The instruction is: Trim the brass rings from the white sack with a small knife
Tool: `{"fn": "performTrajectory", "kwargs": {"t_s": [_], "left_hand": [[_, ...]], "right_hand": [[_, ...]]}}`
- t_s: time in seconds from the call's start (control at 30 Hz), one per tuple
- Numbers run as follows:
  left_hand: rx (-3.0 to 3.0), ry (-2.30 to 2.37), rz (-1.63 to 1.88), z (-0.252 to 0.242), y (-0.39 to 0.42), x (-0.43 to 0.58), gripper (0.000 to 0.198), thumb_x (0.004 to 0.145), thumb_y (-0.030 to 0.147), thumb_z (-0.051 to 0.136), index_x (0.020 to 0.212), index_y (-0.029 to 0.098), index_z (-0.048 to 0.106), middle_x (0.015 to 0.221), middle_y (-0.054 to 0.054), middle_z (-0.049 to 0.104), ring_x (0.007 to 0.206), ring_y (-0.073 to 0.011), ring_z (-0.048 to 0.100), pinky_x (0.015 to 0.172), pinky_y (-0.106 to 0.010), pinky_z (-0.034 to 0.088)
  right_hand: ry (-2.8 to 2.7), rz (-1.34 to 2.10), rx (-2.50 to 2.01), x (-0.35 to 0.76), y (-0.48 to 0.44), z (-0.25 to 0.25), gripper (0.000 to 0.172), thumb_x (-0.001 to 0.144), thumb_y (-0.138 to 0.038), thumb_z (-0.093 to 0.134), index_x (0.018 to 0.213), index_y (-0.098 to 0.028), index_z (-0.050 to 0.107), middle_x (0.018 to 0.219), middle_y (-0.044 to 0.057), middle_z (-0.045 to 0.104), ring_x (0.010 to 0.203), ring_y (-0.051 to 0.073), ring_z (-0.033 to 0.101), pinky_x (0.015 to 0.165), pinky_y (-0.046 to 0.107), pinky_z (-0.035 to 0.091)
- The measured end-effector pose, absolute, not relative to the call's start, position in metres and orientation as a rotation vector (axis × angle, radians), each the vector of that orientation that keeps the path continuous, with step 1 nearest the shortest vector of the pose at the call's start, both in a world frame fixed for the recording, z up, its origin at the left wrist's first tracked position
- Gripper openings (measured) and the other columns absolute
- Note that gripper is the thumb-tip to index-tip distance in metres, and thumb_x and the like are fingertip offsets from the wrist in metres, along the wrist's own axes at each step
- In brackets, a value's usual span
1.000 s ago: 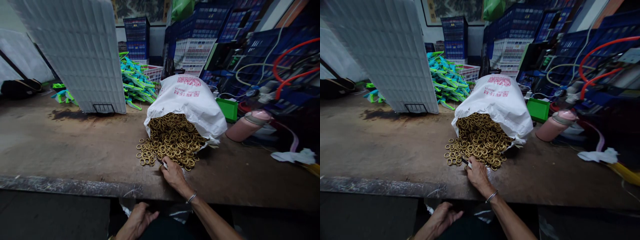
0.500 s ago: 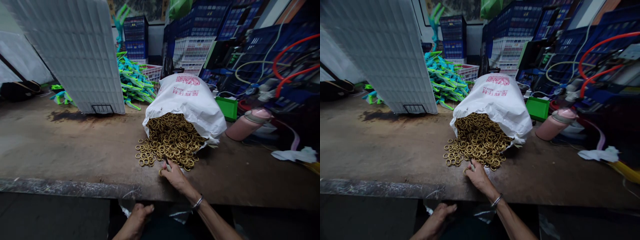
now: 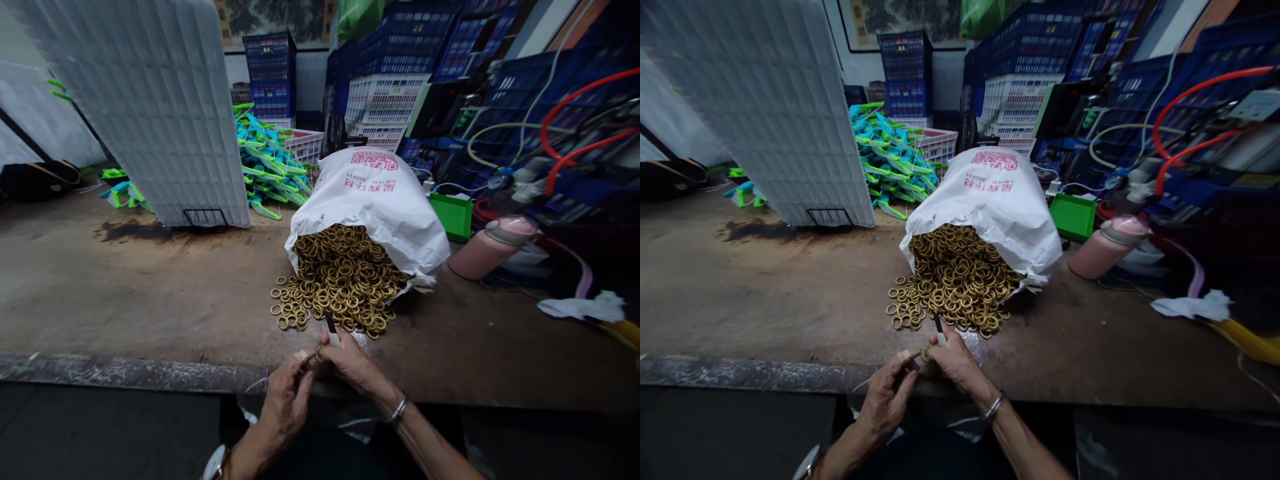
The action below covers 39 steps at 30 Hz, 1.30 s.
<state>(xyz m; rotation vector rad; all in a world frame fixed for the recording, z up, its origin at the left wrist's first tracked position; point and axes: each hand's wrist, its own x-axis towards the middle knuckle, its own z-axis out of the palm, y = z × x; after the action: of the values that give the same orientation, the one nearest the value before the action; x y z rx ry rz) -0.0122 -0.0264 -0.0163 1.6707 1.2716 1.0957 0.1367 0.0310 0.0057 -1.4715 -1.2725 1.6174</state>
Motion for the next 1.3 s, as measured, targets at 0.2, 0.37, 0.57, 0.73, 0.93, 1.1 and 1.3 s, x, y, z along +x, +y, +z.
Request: {"fn": "performTrajectory", "kwargs": {"t_s": [0.2, 0.37, 0.57, 0.73, 0.93, 1.1, 1.3], "left_hand": [[1.915, 1.141, 1.151, -0.02, -0.007, -0.015, 0.022, 0.081, 0.011, 0.047, 0.095, 0.02, 0.061, 0.08, -0.006, 0.066, 0.071, -0.0151, 0.061, 0.067, -0.023, 0.046], [1.89, 1.149, 1.117, -0.02, -0.007, -0.014, 0.017, 0.081, 0.011, 0.045, 0.087, 0.018, 0.059, 0.075, -0.005, 0.065, 0.068, -0.0143, 0.06, 0.065, -0.023, 0.045], [1.817, 1.096, 1.117, -0.021, -0.009, -0.013, 0.018, 0.082, 0.014, 0.045, 0.096, 0.019, 0.057, 0.084, -0.005, 0.065, 0.077, -0.0146, 0.06, 0.071, -0.023, 0.044], [1.601, 1.193, 1.034, -0.017, -0.008, -0.011, 0.015, 0.084, 0.02, 0.043, 0.079, 0.016, 0.057, 0.067, -0.001, 0.059, 0.06, -0.0114, 0.053, 0.06, -0.022, 0.04], [1.283, 1.188, 1.005, -0.011, -0.006, -0.006, 0.02, 0.081, 0.031, 0.048, 0.07, 0.015, 0.053, 0.059, 0.002, 0.052, 0.052, -0.0085, 0.046, 0.051, -0.019, 0.035], [1.007, 1.054, 0.902, -0.003, -0.005, -0.007, 0.029, 0.079, 0.042, 0.05, 0.069, 0.015, 0.05, 0.052, 0.005, 0.049, 0.038, -0.0042, 0.036, 0.04, -0.017, 0.028], [0.842, 1.014, 0.929, 0.002, -0.003, -0.007, 0.03, 0.075, 0.045, 0.055, 0.07, 0.016, 0.048, 0.053, 0.004, 0.051, 0.037, -0.0038, 0.039, 0.038, -0.016, 0.029]], "right_hand": [[-0.986, 1.984, -1.399, 0.133, 0.024, 0.01, 0.024, 0.054, -0.021, 0.048, 0.076, -0.022, 0.038, 0.047, -0.012, 0.04, 0.034, 0.002, 0.02, 0.036, 0.017, 0.011], [-0.936, 2.036, -1.37, 0.133, 0.025, 0.011, 0.021, 0.057, -0.025, 0.05, 0.075, -0.021, 0.042, 0.047, -0.011, 0.045, 0.031, 0.001, 0.022, 0.034, 0.015, 0.013], [-0.862, 2.082, -1.288, 0.132, 0.024, 0.013, 0.022, 0.059, -0.029, 0.056, 0.075, -0.02, 0.044, 0.047, -0.011, 0.046, 0.03, 0.0, 0.022, 0.032, 0.015, 0.015], [-1.021, 1.942, -1.341, 0.127, 0.022, 0.011, 0.027, 0.068, -0.045, 0.053, 0.067, -0.02, 0.041, 0.047, -0.01, 0.045, 0.03, 0.001, 0.024, 0.031, 0.016, 0.016], [-1.356, 1.668, -1.464, 0.124, 0.023, 0.003, 0.026, 0.074, -0.04, 0.05, 0.06, -0.019, 0.042, 0.043, -0.009, 0.037, 0.036, 0.003, 0.026, 0.036, 0.018, 0.019], [-1.478, 1.648, -1.474, 0.125, 0.025, 0.004, 0.028, 0.08, -0.036, 0.039, 0.059, -0.018, 0.046, 0.045, -0.005, 0.047, 0.039, 0.005, 0.032, 0.04, 0.019, 0.023], [-1.686, 1.246, -1.572, 0.133, 0.027, -0.002, 0.025, 0.079, -0.028, 0.038, 0.057, -0.02, 0.045, 0.051, -0.002, 0.049, 0.051, 0.011, 0.044, 0.051, 0.023, 0.031]]}}
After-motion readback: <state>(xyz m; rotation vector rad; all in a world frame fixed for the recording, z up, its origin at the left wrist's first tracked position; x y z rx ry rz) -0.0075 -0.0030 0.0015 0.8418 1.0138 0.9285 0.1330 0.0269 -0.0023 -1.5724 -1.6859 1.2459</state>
